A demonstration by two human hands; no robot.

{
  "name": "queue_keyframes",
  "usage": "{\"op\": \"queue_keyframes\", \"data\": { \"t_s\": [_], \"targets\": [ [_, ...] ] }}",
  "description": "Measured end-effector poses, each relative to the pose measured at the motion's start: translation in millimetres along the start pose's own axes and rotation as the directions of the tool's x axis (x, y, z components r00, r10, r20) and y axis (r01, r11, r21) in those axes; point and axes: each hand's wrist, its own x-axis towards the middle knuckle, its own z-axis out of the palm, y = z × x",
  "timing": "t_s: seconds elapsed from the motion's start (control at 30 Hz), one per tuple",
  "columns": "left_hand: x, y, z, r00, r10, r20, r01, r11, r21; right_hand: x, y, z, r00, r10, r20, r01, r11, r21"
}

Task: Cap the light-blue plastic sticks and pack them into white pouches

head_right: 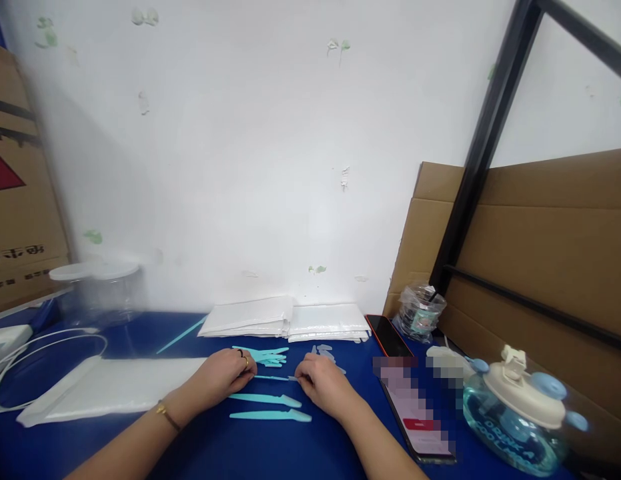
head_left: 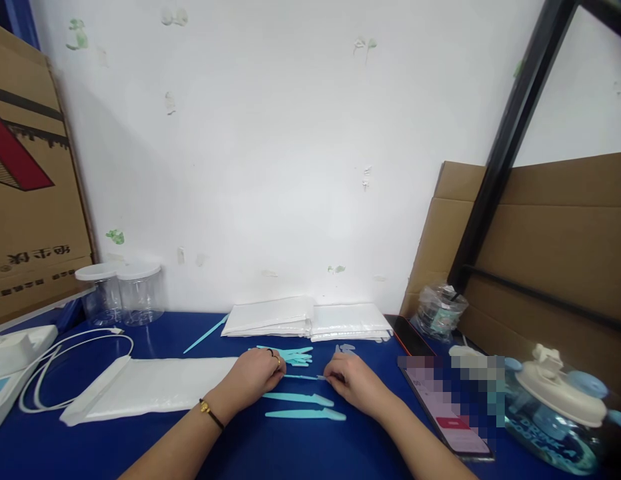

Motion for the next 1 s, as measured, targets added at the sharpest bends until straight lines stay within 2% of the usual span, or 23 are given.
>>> {"op": "queue_keyframes", "data": {
  "t_s": [0.33,0.43,0.5,0.6,0.67,0.73,0.83,1.0],
  "targets": [
    [-1,14,6.5,0.998,0.061,-0.018,-0.062,0.997,-0.049,3,-17,11,0.999,-0.038,0.029,0.039,0.999,-0.02],
    [-1,14,7.2,0.998,0.063,-0.014,-0.064,0.994,-0.085,1,-13,5,0.998,-0.044,0.033,0.043,0.999,0.027],
    [0,8,6.1,0.999,0.019,-0.047,-0.024,0.994,-0.103,-1,-4,-4,1.0,-0.006,-0.015,0.007,0.999,0.054],
    [1,-7,5.6,0.984,-0.114,-0.138,0.102,0.99,-0.094,-3,18,-18,0.975,0.136,-0.175,-0.13,0.991,0.046],
    [2,-16,7.7,0.969,-0.179,-0.17,0.167,0.983,-0.082,-3,31,-23,0.948,0.219,-0.23,-0.221,0.975,0.021],
    [2,-22,10.9,0.967,-0.206,-0.147,0.198,0.978,-0.064,-2,39,-21,0.941,0.251,-0.228,-0.259,0.966,-0.008],
    [4,-24,14.3,0.973,-0.21,-0.093,0.208,0.978,-0.028,2,40,-11,0.962,0.204,-0.181,-0.221,0.972,-0.079],
    [5,-20,13.0,0.972,-0.212,-0.097,0.209,0.977,-0.036,14,31,-1,0.989,0.112,-0.094,-0.139,0.926,-0.352]
  ]
}}
